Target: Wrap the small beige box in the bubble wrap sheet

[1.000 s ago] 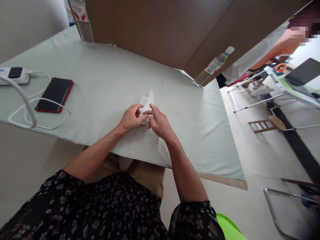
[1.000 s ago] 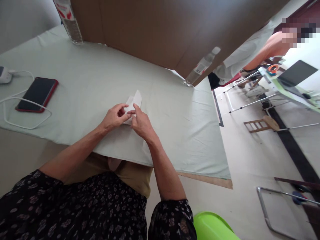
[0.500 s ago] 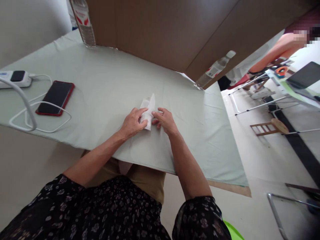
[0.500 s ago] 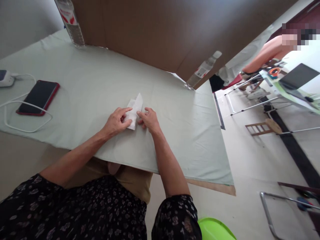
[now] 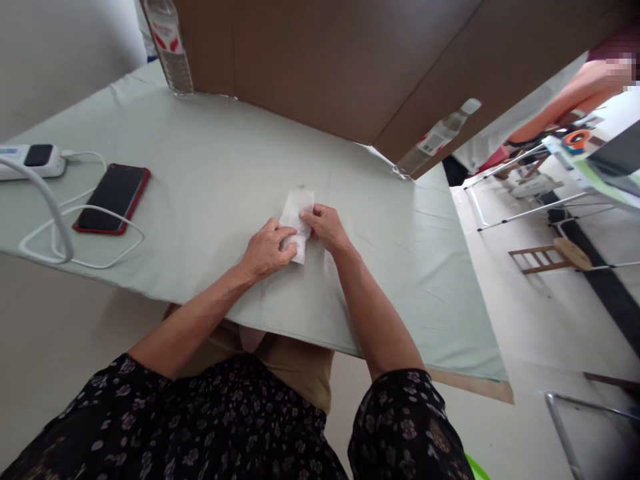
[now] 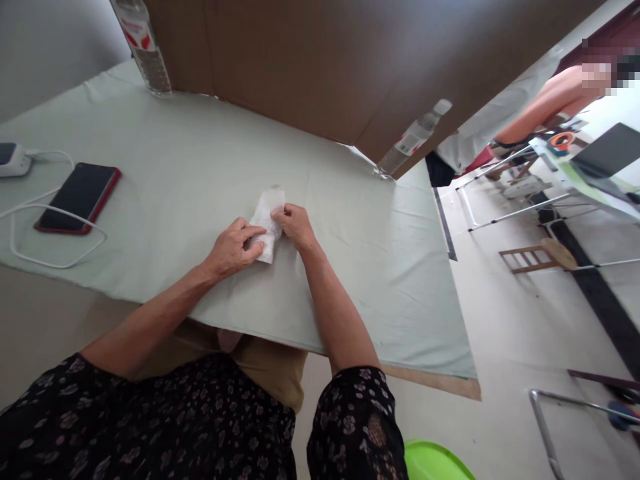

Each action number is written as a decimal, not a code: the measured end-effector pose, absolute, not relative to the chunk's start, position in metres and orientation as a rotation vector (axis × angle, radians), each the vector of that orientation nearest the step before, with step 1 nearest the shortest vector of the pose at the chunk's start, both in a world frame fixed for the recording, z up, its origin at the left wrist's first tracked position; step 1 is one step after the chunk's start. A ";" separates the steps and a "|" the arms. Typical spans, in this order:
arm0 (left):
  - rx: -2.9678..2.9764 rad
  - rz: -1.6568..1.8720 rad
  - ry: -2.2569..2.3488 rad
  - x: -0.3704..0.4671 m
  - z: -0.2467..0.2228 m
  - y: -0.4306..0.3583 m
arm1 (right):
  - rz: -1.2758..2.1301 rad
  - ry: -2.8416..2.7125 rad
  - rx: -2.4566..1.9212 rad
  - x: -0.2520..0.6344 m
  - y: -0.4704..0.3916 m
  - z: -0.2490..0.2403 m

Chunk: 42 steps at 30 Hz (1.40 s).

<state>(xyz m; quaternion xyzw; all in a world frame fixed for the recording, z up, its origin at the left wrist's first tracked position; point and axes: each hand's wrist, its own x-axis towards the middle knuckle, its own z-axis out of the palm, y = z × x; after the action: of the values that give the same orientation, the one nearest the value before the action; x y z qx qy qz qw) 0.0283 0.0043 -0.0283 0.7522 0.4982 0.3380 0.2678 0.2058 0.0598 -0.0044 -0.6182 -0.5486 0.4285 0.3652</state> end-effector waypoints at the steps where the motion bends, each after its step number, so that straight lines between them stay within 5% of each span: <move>1: 2.019 0.920 1.339 0.028 -0.028 0.005 | 1.090 -1.417 -1.519 0.205 0.058 -0.006; 12: 1.868 1.089 1.373 0.024 -0.035 0.008 | 0.848 -1.744 -1.124 0.210 -0.006 -0.006; 24: 1.984 0.971 1.122 0.015 -0.031 0.016 | 0.506 -2.054 -1.213 0.211 -0.024 -0.023; 33: 1.785 0.812 1.064 0.015 -0.007 0.007 | 1.210 -1.400 -1.406 0.203 -0.012 -0.013; 42: 1.695 0.798 1.013 0.015 -0.006 0.007 | 1.029 -1.477 -1.382 0.208 -0.014 -0.022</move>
<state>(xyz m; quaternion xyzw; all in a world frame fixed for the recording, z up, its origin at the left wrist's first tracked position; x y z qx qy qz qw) 0.0148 0.0074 -0.0060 0.6962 0.4160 0.3277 0.4846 0.2078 -0.0136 -0.0224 -0.5519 -0.5899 0.4111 0.4224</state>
